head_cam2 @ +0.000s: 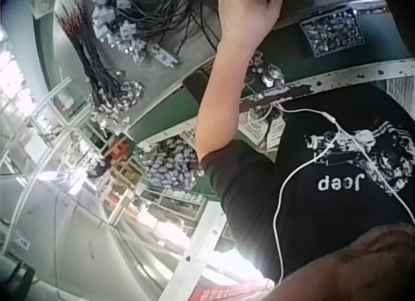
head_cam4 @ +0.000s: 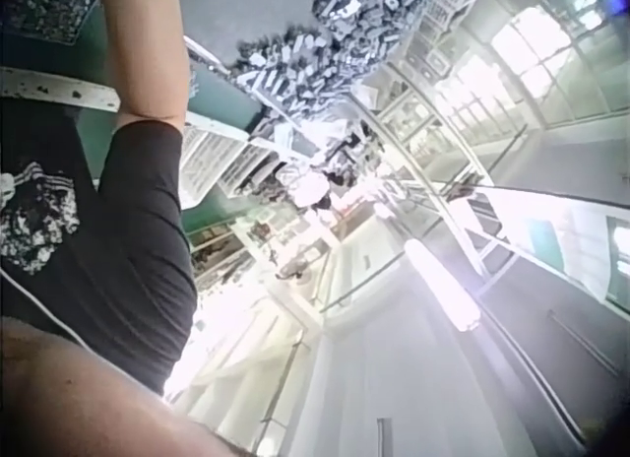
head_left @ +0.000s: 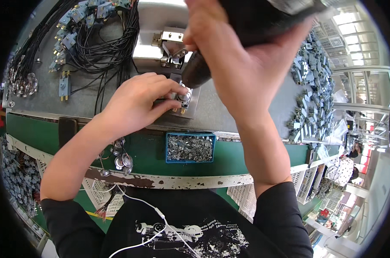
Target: Assembling small electronic components using an electric screwdriver on a factory line.
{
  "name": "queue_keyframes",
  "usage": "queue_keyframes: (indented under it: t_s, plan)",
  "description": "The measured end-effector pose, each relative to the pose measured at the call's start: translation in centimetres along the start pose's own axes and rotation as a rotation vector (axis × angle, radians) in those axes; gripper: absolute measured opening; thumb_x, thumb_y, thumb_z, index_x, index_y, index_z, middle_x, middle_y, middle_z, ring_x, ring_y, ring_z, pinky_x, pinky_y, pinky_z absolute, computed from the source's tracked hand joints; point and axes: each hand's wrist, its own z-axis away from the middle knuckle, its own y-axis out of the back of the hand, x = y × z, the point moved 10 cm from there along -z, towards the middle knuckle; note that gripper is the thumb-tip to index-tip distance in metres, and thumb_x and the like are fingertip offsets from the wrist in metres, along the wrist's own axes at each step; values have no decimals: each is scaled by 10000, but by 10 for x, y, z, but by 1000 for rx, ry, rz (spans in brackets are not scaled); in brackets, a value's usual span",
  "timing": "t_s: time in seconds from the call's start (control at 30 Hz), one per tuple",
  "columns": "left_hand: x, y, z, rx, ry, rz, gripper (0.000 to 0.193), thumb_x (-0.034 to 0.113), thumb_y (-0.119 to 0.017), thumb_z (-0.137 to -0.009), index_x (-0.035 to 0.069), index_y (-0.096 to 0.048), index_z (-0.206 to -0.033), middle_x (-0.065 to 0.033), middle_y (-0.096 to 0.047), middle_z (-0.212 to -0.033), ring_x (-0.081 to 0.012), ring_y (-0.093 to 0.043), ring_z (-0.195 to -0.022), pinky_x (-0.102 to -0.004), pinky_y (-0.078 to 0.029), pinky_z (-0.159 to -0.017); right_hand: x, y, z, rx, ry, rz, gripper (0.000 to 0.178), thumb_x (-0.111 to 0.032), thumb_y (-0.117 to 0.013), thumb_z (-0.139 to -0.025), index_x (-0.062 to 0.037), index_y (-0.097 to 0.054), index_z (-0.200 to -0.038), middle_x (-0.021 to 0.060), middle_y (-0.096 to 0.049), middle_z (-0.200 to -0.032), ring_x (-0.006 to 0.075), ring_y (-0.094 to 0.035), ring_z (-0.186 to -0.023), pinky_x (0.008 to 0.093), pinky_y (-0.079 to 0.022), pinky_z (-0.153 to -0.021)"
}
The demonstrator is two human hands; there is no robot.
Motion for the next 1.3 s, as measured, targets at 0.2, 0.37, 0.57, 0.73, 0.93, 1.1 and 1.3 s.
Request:
queue_keyframes:
  t_s: [0.2,0.37,0.57,0.73,0.93,1.1,1.3]
  plan:
    - [72,-25,22,-48,-285,-387,210,172,-717,-801,95,-672,-991,-36,-626,-970,-206,-621,-953,-360,-473,-845,-18,51,12,49,-10,-10,562,-2,-759,-914,25,-448,-1382,181,-715,-1018,197,-710,-754,325,-592,-647]
    - [70,-90,48,-372,-350,-479,91,168,-698,-726,110,-660,-784,-8,-604,-784,-176,-591,-851,-314,-443,-769,-32,51,18,67,14,-57,548,-8,-754,-922,31,-453,-1379,187,-716,-1022,201,-712,-752,328,-594,-648]
    - [67,-96,49,-355,-330,-503,114,174,-667,-769,99,-649,-853,-16,-592,-805,-191,-602,-861,-333,-464,-790,-16,6,-23,94,48,-85,531,-15,-748,-931,39,-460,-1374,193,-718,-1027,206,-714,-749,332,-596,-649]
    - [62,-99,49,-372,-292,-369,140,153,-649,-803,80,-656,-922,-38,-616,-864,-215,-617,-859,-358,-482,-786,-21,-18,-36,90,70,-118,517,-20,-743,-939,45,-465,-1370,199,-719,-1031,210,-716,-747,335,-598,-650]
    - [69,-91,49,-343,-357,-241,126,133,-659,-817,70,-645,-926,-48,-628,-848,-228,-645,-871,-362,-499,-778,-33,-28,-35,87,76,-139,501,-27,-737,-948,52,-472,-1366,205,-720,-1036,215,-718,-744,339,-601,-651]
    - [64,-90,54,-379,-268,-129,135,131,-655,-830,68,-646,-948,-62,-625,-847,-246,-643,-863,-386,-504,-779,-48,-6,-16,86,67,-158,488,-33,-732,-956,58,-477,-1362,211,-722,-1040,220,-720,-742,342,-603,-651]
    - [71,-32,37,-163,-241,-90,127,109,-664,-840,71,-660,-961,-70,-638,-855,-255,-649,-866,-405,-490,-787,-57,17,-9,135,159,-345,136,-26,-714,-964,67,-650,-1040,156,-716,-866,180,-673,-591,300,-551,-521]
